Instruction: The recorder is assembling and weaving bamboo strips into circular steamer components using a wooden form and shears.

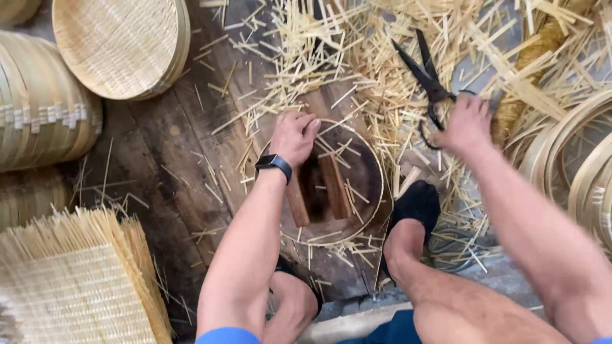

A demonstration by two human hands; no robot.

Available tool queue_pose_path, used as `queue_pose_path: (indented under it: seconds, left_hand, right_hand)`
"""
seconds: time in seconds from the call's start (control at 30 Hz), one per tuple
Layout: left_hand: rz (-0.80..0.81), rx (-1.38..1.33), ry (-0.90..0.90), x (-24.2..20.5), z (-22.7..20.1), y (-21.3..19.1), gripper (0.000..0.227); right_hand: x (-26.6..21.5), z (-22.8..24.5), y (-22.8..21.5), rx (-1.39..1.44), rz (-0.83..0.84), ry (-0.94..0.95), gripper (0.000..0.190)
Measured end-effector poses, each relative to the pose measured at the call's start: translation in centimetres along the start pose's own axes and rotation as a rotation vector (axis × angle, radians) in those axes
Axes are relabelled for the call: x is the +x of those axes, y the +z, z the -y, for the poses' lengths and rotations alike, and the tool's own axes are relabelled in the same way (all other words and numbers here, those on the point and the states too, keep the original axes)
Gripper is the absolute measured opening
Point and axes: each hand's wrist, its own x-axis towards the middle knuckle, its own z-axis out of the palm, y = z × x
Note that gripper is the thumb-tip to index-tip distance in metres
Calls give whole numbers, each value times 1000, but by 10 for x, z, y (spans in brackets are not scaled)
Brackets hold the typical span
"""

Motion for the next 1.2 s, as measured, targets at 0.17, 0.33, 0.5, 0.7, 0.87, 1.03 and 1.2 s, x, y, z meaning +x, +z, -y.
queue_pose_path:
  seconds: [0.17, 0.33, 0.5, 0.7, 0.87, 1.03, 1.2]
  left_hand:
    - [343, -53, -411, 36, -6, 7, 30]
    - [480, -216, -551, 34, -4, 19, 30]
    - [224, -116, -395, 20, -8, 31, 20]
    - [-53, -170, -215, 3, 18, 18, 20]
    - [243, 31, -749, -83, 96, -50, 34]
    - [186, -324, -937, -106, 127, -45, 38]
    - [158, -476, -1046, -113, 122, -41, 41]
  right_hand:
    - [-88, 97, -32, 772, 364, 7, 53]
    - [-92, 91, 18, 863, 325, 21, 34]
    - [-80, 89, 32, 1045, 481, 176, 29]
    - [-91, 95, 23, 757, 219, 9, 31]
    - [-125, 95, -4, 678, 233, -38, 43]
    - [-123, 91, 8, 745, 255, -39, 38]
    - [-136, 92, 3, 742, 250, -20, 37]
